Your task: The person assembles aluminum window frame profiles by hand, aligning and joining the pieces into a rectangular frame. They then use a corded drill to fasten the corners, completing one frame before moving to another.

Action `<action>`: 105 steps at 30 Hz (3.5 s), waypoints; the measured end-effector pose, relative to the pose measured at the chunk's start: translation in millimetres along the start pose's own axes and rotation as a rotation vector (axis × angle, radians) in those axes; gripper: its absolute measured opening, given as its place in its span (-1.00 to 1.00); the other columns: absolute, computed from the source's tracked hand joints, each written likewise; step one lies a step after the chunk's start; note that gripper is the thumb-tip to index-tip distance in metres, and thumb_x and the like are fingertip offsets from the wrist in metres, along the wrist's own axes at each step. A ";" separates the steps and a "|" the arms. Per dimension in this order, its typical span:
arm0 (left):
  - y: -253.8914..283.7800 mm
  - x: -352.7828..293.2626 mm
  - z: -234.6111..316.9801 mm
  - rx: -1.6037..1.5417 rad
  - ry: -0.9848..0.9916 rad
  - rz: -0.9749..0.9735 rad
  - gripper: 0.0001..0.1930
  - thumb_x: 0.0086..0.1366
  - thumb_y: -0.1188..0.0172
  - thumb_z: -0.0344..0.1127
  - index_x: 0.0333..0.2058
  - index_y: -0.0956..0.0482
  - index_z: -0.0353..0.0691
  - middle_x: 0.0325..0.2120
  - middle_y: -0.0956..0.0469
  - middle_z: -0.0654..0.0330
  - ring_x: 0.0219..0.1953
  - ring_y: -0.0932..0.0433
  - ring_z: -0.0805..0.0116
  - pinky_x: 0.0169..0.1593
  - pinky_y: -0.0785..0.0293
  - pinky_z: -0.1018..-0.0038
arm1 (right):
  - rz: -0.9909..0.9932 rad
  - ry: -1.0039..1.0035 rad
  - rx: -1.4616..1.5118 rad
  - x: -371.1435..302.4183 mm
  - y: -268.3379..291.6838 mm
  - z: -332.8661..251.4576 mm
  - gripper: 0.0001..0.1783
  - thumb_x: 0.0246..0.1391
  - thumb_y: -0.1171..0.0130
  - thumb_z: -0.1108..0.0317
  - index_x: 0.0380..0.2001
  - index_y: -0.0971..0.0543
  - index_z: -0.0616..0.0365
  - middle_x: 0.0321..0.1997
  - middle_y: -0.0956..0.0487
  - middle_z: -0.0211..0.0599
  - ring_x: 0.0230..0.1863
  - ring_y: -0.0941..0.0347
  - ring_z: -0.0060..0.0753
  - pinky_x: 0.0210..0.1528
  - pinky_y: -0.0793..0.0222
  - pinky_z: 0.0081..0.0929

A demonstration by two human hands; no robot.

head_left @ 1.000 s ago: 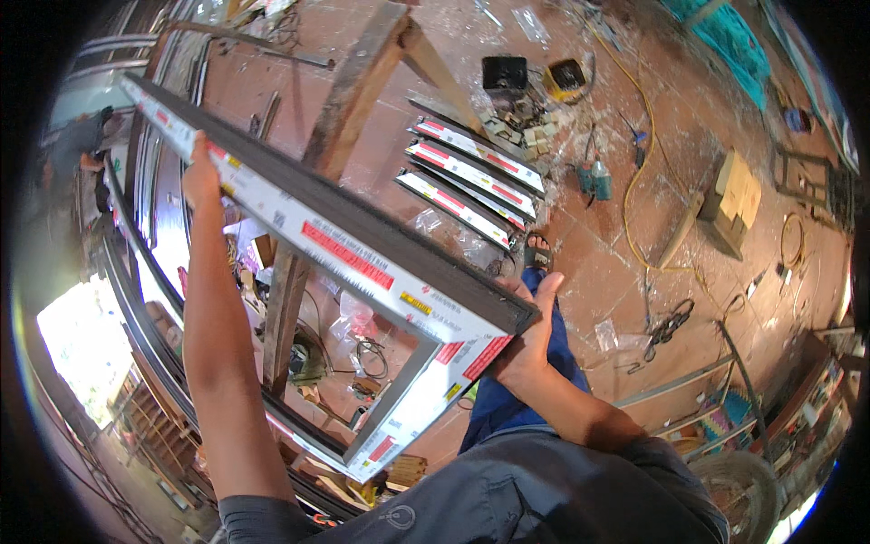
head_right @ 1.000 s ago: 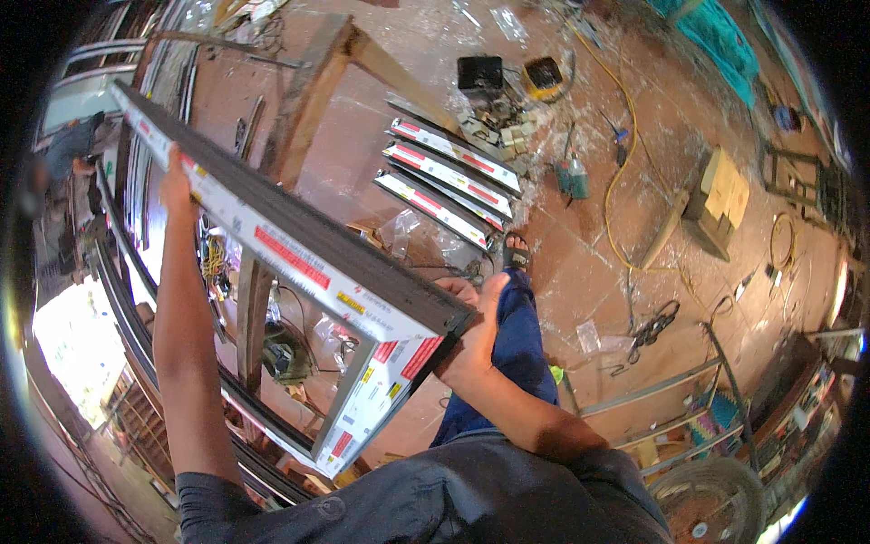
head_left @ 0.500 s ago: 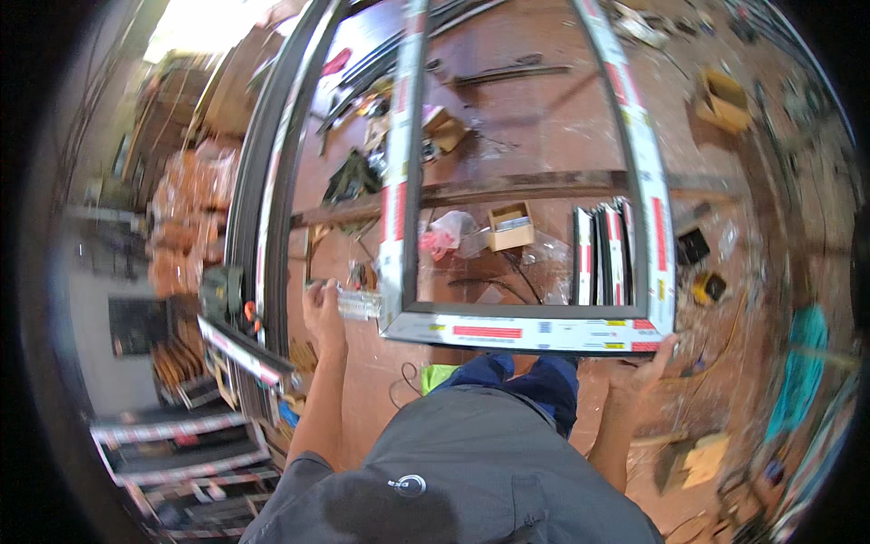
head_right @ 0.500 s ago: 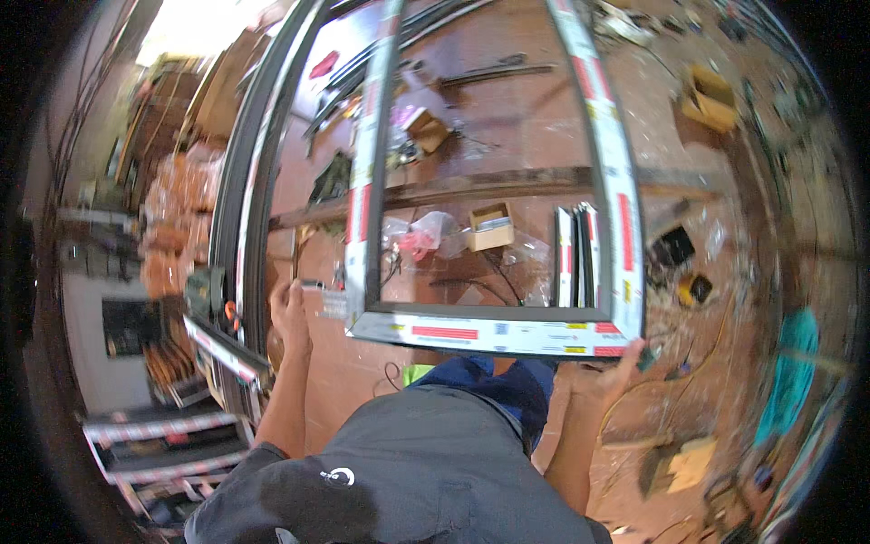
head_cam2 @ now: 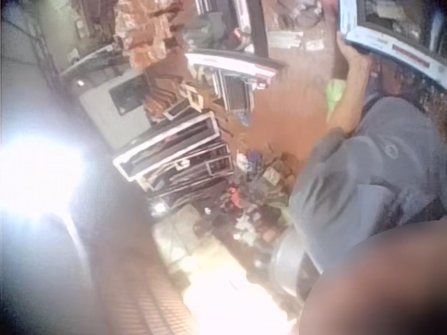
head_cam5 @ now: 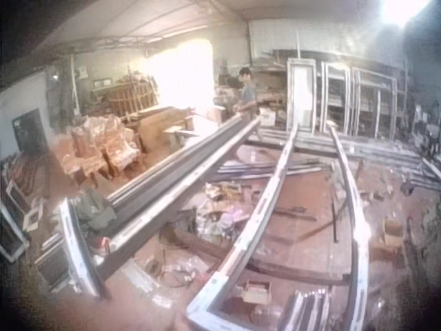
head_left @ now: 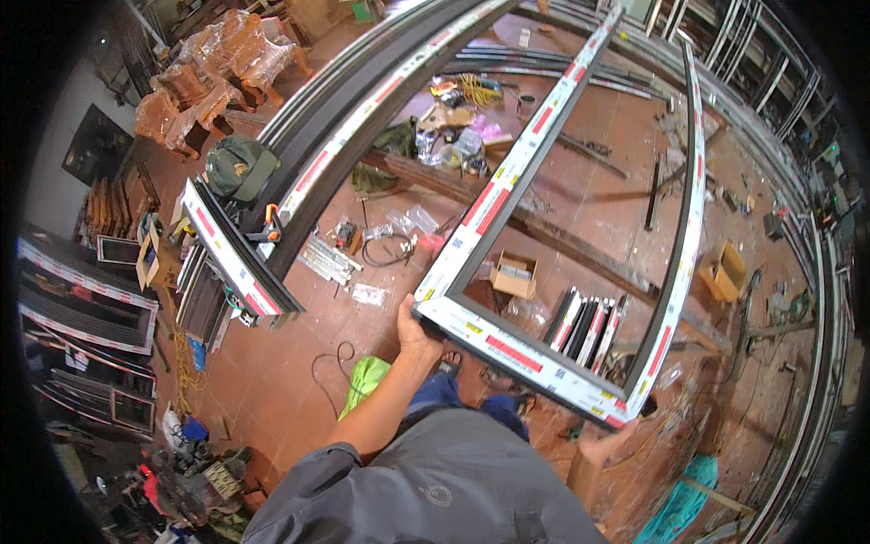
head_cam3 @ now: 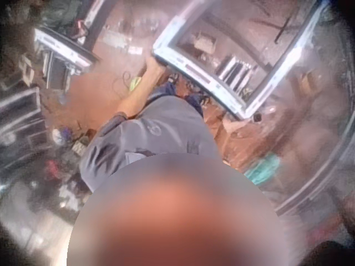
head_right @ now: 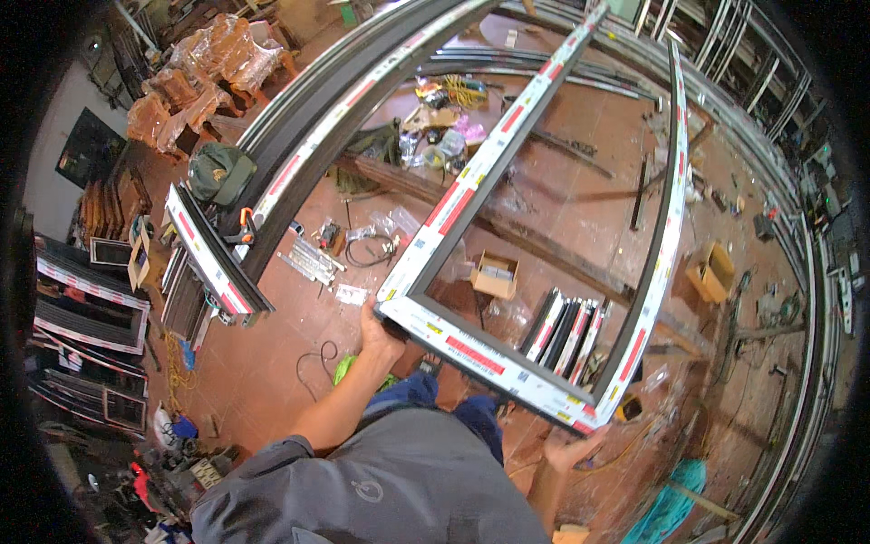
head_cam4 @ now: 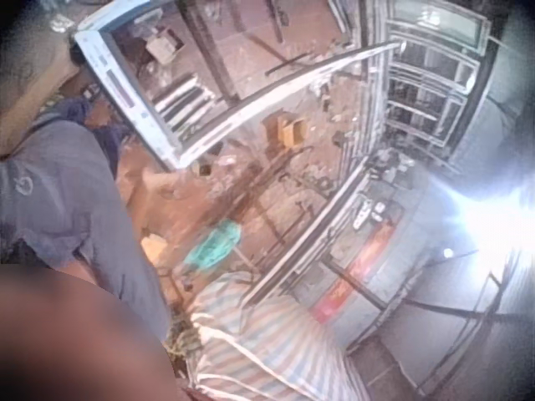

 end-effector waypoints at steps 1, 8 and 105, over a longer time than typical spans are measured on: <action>-4.7 1.5 14.4 -0.019 0.003 0.015 -0.35 0.43 -0.06 0.22 0.24 -0.53 -0.16 0.12 -0.65 0.10 0.16 -0.59 0.04 0.28 -0.43 0.06 | -0.086 0.044 -0.024 -14.2 -17.9 12.0 -0.21 0.36 -0.07 -0.30 0.43 -0.38 -0.02 0.39 -0.52 -0.29 0.40 -0.42 -0.09 0.48 -0.25 0.01; 8.0 38.5 47.8 0.199 -0.374 0.040 -0.47 0.39 -0.36 0.00 0.15 -0.54 -0.26 -0.05 -0.68 0.12 -0.03 -0.68 0.16 0.04 -0.63 0.18 | 0.112 -0.121 0.161 -43.5 -39.6 44.8 -0.27 0.18 -0.25 -0.24 0.30 -0.53 -0.08 0.27 -0.63 -0.32 0.25 -0.55 -0.09 0.26 -0.47 0.10; 52.4 40.0 112.6 1.088 -0.688 -0.211 -0.85 0.46 -0.26 -0.43 -0.30 -0.48 -0.30 -0.42 -0.59 0.19 -0.42 -0.56 0.47 -0.36 -0.56 0.50 | -0.348 0.160 -1.546 -135.2 -17.0 92.8 -0.70 0.31 -0.31 0.13 -0.22 -0.70 0.18 -0.30 -0.71 -0.10 -0.23 -0.67 -0.06 -0.16 -0.56 -0.22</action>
Point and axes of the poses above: each hand's wrist, its own x-axis towards the middle knuckle, its own y-axis out of the back of the hand, z = x × y, the point moved 10 cm from there along x, towards the middle knuckle
